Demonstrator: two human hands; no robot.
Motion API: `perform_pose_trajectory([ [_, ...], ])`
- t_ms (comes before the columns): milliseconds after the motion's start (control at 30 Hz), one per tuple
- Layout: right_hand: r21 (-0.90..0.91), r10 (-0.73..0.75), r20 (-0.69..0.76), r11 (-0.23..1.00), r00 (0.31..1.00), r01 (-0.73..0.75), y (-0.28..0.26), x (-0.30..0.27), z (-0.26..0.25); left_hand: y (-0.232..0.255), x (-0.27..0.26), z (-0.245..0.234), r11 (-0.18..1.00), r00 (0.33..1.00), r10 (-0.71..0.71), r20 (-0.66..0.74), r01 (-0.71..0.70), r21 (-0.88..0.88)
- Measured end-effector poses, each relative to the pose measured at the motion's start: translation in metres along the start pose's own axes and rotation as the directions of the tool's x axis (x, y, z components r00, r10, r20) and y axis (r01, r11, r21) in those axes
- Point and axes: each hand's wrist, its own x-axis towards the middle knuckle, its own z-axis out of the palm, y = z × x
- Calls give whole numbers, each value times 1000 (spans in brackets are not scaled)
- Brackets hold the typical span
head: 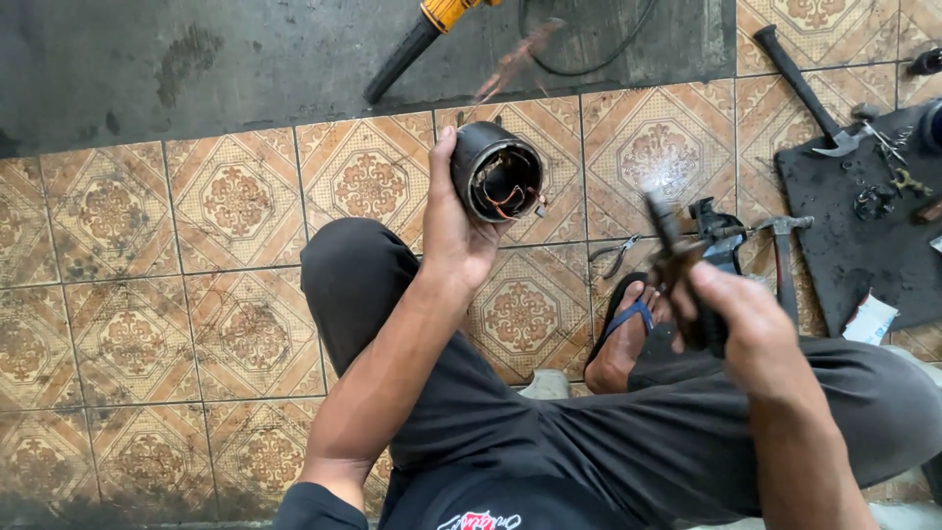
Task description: Using pliers to remove copper windings and debris from a motor stator housing while sitting on the floor.
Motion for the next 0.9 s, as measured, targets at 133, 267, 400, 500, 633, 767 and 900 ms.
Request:
perform_pose_trajectory([
  [133, 239, -157, -83, 955, 984, 173, -12, 0, 5, 5, -6, 1, 1000, 999, 7, 51, -7, 2],
  [267, 491, -285, -182, 803, 941, 338, -23, 0, 5, 2, -7, -1, 1000, 994, -22, 110, 23, -10],
  [400, 613, -227, -174, 737, 958, 286, -30, -3, 0, -4, 0, -8, 997, 995, -50, 91, 55, -51],
  [500, 582, -221, -171, 764, 960, 279, -29, -1, 1, -4, 0, -5, 997, 995, -59, 83, 63, -44],
  [633, 572, -226, -180, 768, 957, 288, -31, -4, 9, -3, -2, -3, 999, 997, -53, 58, 53, 4],
  [767, 494, -347, -67, 803, 935, 333, -32, -5, 17, -5, 0, -3, 998, 998, -57, 31, 57, 14],
  [900, 408, -321, 15, 867, 947, 287, -22, -8, 16, -6, -3, -1, 997, 997, -76, 9, 75, 19],
])
